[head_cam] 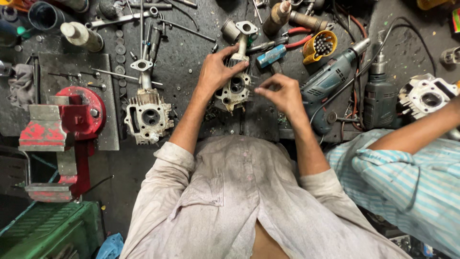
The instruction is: The person uses a metal file to scrape and clean the inner surfaces of a small engine cylinder block. They rotate the part to access different areas and continue filing throughout the clip.
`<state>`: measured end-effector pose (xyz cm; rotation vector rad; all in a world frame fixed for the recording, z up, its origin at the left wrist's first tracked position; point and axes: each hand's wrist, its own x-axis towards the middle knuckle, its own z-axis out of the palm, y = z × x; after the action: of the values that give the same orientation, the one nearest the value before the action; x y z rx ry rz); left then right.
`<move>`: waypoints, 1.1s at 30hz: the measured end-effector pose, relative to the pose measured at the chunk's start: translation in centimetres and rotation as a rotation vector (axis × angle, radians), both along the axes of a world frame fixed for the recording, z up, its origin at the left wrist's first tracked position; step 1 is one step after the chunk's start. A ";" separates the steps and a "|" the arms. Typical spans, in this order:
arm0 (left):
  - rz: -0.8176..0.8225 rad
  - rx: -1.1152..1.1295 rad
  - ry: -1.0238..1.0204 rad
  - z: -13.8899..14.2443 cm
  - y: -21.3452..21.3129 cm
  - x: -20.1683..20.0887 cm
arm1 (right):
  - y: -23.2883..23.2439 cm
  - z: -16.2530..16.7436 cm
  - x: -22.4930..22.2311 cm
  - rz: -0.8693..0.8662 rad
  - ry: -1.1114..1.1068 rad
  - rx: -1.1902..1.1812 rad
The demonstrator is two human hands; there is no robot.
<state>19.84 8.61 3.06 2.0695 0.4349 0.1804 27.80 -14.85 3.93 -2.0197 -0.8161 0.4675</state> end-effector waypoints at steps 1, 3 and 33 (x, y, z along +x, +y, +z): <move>0.004 0.007 -0.018 0.1 0.1 0.0 | 0.1 0.1 -0.1 0.065 0.034 -0.053; 0.036 -0.011 -0.018 0.2 0.0 -0.3 | -0.1 0.4 -0.3 0.200 0.120 -0.170; 0.271 -0.141 -0.046 -0.5 -0.5 -0.2 | 0.6 1.9 0.9 -0.075 -0.256 -0.308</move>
<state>19.64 8.11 2.55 1.8593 0.6803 0.3481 28.70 -14.26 5.86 -2.4235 -0.8579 0.3093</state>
